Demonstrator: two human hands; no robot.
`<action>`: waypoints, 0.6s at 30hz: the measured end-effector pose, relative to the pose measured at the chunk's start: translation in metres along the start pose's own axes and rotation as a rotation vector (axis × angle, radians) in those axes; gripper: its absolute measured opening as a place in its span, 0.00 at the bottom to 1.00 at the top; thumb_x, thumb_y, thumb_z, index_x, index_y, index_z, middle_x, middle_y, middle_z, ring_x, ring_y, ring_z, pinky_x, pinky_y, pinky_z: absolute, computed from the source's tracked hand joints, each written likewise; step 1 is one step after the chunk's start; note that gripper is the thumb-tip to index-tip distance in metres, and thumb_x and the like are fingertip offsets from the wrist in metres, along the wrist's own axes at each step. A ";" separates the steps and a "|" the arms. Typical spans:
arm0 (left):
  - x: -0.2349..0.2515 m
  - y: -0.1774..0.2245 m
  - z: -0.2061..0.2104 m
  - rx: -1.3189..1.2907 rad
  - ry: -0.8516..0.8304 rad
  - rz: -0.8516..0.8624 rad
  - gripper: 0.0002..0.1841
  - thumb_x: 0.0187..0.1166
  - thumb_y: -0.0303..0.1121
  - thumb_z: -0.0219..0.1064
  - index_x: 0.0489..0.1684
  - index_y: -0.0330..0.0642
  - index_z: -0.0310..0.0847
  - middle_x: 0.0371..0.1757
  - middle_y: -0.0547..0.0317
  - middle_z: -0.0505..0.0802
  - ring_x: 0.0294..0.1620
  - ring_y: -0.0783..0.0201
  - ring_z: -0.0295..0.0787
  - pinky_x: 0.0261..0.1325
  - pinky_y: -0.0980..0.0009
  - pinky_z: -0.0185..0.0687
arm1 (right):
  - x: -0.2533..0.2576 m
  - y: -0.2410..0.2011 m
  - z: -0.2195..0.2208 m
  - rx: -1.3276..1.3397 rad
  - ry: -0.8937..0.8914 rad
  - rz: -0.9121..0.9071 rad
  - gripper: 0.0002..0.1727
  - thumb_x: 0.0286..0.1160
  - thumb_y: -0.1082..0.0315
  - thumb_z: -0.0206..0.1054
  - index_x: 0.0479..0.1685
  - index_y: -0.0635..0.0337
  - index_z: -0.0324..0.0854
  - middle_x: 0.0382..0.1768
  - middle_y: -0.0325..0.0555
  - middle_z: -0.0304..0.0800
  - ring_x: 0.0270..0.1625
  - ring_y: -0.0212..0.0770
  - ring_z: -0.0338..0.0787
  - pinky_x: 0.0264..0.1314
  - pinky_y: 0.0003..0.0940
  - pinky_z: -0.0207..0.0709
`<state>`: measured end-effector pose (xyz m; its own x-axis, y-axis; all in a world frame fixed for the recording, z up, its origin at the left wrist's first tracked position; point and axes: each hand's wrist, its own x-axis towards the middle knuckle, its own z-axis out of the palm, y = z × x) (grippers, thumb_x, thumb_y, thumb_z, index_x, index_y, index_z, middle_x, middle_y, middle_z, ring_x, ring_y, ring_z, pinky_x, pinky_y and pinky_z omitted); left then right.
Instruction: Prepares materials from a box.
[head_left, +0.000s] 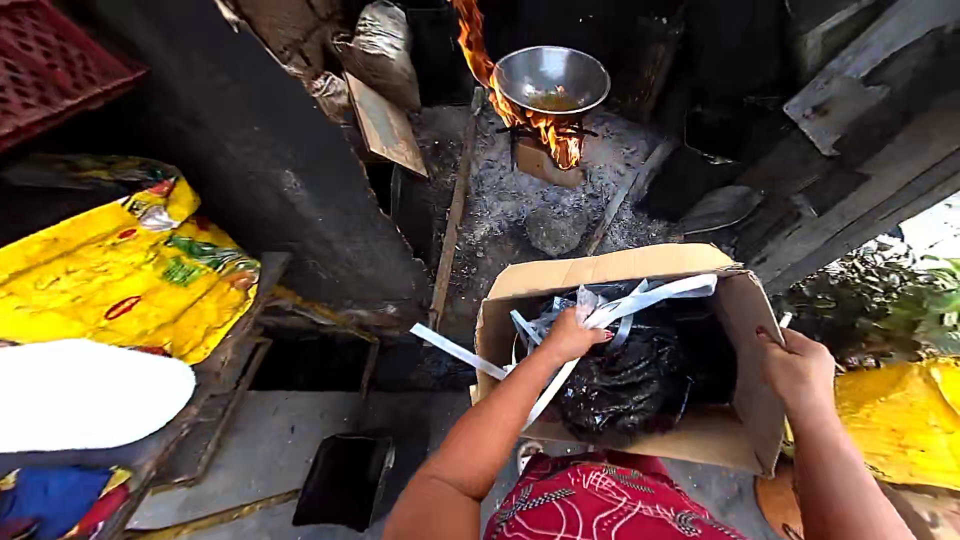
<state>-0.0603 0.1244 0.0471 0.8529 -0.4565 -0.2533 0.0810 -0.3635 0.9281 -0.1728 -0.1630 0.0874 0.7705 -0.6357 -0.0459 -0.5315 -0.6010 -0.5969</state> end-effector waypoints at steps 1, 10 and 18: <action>0.023 0.011 -0.001 -0.013 -0.008 0.047 0.23 0.68 0.27 0.78 0.62 0.27 0.83 0.57 0.42 0.93 0.59 0.61 0.90 0.70 0.62 0.83 | 0.020 -0.001 -0.003 -0.014 0.025 0.020 0.18 0.87 0.63 0.59 0.42 0.73 0.85 0.36 0.69 0.86 0.44 0.65 0.86 0.50 0.69 0.72; 0.214 0.126 -0.010 -0.038 0.162 0.371 0.17 0.68 0.20 0.75 0.56 0.29 0.86 0.46 0.50 0.94 0.45 0.68 0.91 0.55 0.65 0.88 | 0.241 0.027 0.003 -0.105 -0.050 0.176 0.22 0.90 0.60 0.55 0.47 0.76 0.84 0.53 0.78 0.86 0.64 0.73 0.84 0.67 0.72 0.70; 0.334 0.159 -0.071 -0.007 0.589 0.244 0.20 0.69 0.21 0.75 0.61 0.28 0.82 0.47 0.49 0.93 0.45 0.67 0.90 0.55 0.66 0.87 | 0.390 0.071 -0.011 -0.084 -0.098 0.311 0.24 0.86 0.59 0.60 0.56 0.78 0.82 0.63 0.82 0.81 0.72 0.75 0.80 0.72 0.73 0.67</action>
<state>0.2739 -0.0283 0.1294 0.9877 -0.0018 0.1561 -0.1495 -0.2991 0.9424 0.0866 -0.4591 0.0357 0.5947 -0.7477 -0.2953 -0.7707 -0.4258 -0.4741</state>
